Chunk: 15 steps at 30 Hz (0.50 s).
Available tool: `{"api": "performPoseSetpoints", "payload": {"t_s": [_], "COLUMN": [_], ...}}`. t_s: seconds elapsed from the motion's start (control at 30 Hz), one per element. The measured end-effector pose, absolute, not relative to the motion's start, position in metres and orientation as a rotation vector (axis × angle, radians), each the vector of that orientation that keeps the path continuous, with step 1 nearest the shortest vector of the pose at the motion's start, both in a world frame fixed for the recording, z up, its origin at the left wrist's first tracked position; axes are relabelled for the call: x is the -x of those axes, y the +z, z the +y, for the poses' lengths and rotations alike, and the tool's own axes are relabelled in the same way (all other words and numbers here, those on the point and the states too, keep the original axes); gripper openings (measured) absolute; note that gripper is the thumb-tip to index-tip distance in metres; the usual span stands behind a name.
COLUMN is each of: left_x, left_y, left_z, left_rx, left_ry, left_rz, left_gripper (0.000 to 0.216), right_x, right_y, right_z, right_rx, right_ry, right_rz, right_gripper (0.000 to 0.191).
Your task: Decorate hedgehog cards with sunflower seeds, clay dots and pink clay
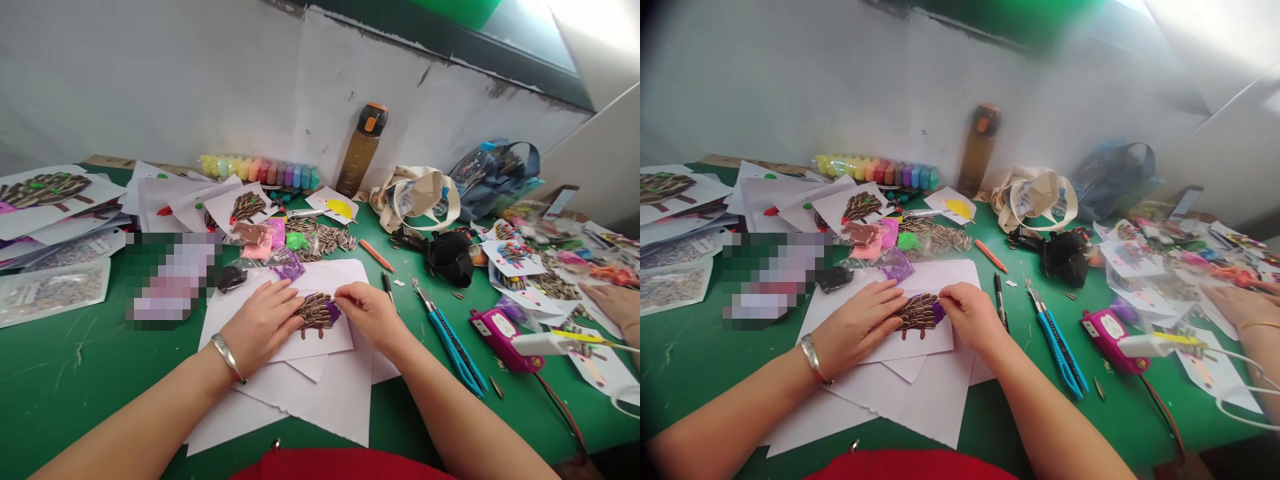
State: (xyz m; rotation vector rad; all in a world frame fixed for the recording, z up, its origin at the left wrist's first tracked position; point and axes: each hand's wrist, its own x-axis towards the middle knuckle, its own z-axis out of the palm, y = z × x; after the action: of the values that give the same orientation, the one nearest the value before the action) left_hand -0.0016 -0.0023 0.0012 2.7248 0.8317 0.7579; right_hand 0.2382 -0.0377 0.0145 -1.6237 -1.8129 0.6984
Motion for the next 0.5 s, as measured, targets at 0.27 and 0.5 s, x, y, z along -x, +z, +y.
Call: {"api": "performPoseSetpoints", "payload": {"t_s": [0.27, 0.5], "left_x": [0.0016, 0.0000], "left_y": [-0.0036, -0.0066], "left_z": [-0.0024, -0.0034], "left_rx": [-2.701, -2.711], "left_ry": [0.659, 0.589], "left_rz": [0.866, 0.897], "left_gripper": [0.036, 0.039], "right_x": [-0.2358, -0.2336], "right_y": [0.0090, 0.0083], "right_z": [-0.0370, -0.0368], "right_rx": [1.678, 1.707], "right_ry": [0.625, 0.562], "right_rz": [-1.860, -1.913], "right_gripper": [0.010, 0.012]}}
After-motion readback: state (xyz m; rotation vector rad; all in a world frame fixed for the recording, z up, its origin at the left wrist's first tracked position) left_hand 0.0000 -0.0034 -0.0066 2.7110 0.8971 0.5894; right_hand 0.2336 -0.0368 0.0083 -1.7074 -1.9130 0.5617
